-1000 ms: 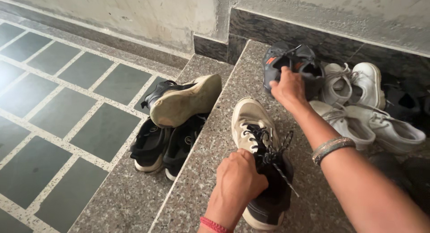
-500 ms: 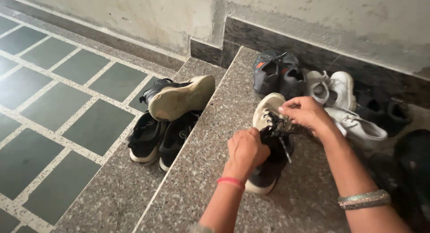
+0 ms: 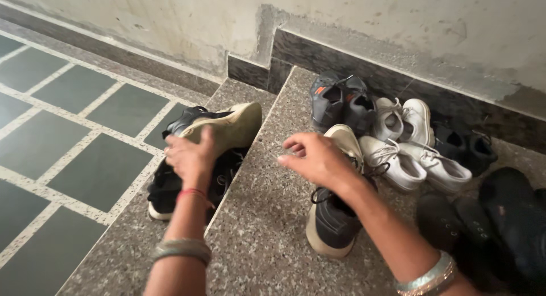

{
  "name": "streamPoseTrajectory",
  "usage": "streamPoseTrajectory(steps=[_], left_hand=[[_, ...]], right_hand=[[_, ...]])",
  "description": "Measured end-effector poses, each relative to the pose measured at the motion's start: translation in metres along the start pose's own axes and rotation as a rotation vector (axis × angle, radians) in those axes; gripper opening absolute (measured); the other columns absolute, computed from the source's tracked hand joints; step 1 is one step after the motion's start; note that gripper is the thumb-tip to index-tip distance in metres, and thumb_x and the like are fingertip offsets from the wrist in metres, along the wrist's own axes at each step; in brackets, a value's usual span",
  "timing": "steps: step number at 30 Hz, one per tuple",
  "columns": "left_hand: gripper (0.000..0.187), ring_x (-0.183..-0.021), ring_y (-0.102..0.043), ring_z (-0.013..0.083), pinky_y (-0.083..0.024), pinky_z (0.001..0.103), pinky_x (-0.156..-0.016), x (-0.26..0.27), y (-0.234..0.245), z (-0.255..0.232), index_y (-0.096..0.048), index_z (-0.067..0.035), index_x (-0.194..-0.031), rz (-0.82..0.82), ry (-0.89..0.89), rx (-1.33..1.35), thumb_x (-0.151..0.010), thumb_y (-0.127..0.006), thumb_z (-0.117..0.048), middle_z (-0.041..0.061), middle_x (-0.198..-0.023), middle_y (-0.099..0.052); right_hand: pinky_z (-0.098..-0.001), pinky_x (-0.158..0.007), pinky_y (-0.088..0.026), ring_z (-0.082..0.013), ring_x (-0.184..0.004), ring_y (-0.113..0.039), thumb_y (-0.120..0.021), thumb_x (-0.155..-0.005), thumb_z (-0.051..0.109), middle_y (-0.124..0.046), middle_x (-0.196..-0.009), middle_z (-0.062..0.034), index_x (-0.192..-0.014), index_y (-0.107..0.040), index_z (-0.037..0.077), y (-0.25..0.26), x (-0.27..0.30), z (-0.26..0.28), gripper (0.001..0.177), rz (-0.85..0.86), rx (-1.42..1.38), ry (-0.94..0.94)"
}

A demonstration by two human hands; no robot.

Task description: The person threads black shoelaces through the eyelets of a black shoe and ties them. They then repeat the process on a second black shoe, tying the laces and placing the finished pair with other shoes on the floor.

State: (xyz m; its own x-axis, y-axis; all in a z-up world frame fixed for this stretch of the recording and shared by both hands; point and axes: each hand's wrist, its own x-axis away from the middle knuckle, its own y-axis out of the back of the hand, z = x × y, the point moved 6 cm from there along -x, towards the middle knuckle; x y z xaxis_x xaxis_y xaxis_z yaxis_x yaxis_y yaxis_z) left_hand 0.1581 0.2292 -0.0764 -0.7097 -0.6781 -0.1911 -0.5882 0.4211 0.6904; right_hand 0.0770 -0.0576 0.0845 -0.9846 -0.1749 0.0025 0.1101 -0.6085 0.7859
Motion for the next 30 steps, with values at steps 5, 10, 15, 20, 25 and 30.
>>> streamPoseTrajectory(steps=[5, 10, 15, 20, 25, 30], left_hand=[[0.11, -0.121, -0.062, 0.039, -0.048, 0.044, -0.103, -0.027, -0.031, 0.056, -0.066, 0.015, -0.124, 0.246, 0.403, 0.268, -0.077, -0.075, -0.084, 0.031, -0.125, -0.064], [0.107, -0.111, -0.07, 0.0273, -0.058, 0.043, -0.082, -0.012, -0.004, 0.042, -0.066, 0.008, -0.123, 0.302, 0.757, 0.562, -0.061, -0.078, -0.077, 0.016, -0.128, -0.067], [0.092, -0.114, -0.061, 0.0329, -0.054, 0.054, -0.081, -0.008, 0.004, 0.011, -0.055, 0.006, -0.129, 0.415, 0.834, 0.6, -0.064, -0.086, -0.052, 0.019, -0.14, -0.053], [0.075, -0.112, -0.058, 0.0372, -0.04, 0.064, -0.09, -0.004, -0.017, -0.003, -0.068, -0.006, -0.133, 0.714, 0.641, 0.9, -0.062, -0.075, -0.031, 0.011, -0.139, -0.054], [0.109, -0.122, -0.061, 0.0323, -0.051, 0.045, -0.102, 0.006, -0.036, 0.015, -0.028, 0.012, -0.137, 0.375, 0.649, 0.852, -0.057, -0.092, -0.024, 0.022, -0.133, -0.057], [0.113, -0.128, -0.05, 0.0354, -0.047, 0.039, -0.102, 0.004, -0.027, 0.007, -0.036, 0.005, -0.139, 0.501, 0.463, 0.391, -0.049, -0.098, -0.026, 0.021, -0.138, -0.05]], right_hand=[[-0.0361, -0.087, -0.058, -0.0212, -0.099, -0.073, -0.079, -0.079, 0.036, -0.077, -0.104, -0.0127, -0.115, -0.075, 0.009, -0.02, 0.002, -0.005, 0.044, 0.023, 0.041, -0.004], [-0.0364, -0.085, -0.058, -0.0207, -0.097, -0.075, -0.078, -0.079, 0.035, -0.078, -0.102, -0.0124, -0.114, -0.075, 0.008, -0.024, 0.007, -0.021, 0.044, 0.03, 0.038, -0.021], [-0.0362, -0.084, -0.059, -0.0201, -0.096, -0.076, -0.077, -0.079, 0.036, -0.078, -0.1, -0.0122, -0.113, -0.076, 0.01, -0.025, 0.008, -0.018, 0.043, 0.039, 0.026, -0.033], [-0.0361, -0.084, -0.059, -0.0205, -0.096, -0.075, -0.078, -0.079, 0.035, -0.077, -0.102, -0.0122, -0.114, -0.075, 0.009, -0.031, 0.008, -0.011, 0.043, 0.044, -0.017, -0.049], [-0.0351, -0.084, -0.059, -0.0192, -0.095, -0.074, -0.077, -0.08, 0.034, -0.078, -0.1, -0.0111, -0.114, -0.075, 0.009, -0.04, 0.009, 0.014, 0.042, 0.087, -0.041, -0.016], [-0.0347, -0.084, -0.058, -0.0186, -0.095, -0.073, -0.078, -0.081, 0.033, -0.076, -0.101, -0.01, -0.114, -0.075, 0.008, -0.043, 0.01, 0.026, 0.042, 0.099, -0.028, -0.025]])
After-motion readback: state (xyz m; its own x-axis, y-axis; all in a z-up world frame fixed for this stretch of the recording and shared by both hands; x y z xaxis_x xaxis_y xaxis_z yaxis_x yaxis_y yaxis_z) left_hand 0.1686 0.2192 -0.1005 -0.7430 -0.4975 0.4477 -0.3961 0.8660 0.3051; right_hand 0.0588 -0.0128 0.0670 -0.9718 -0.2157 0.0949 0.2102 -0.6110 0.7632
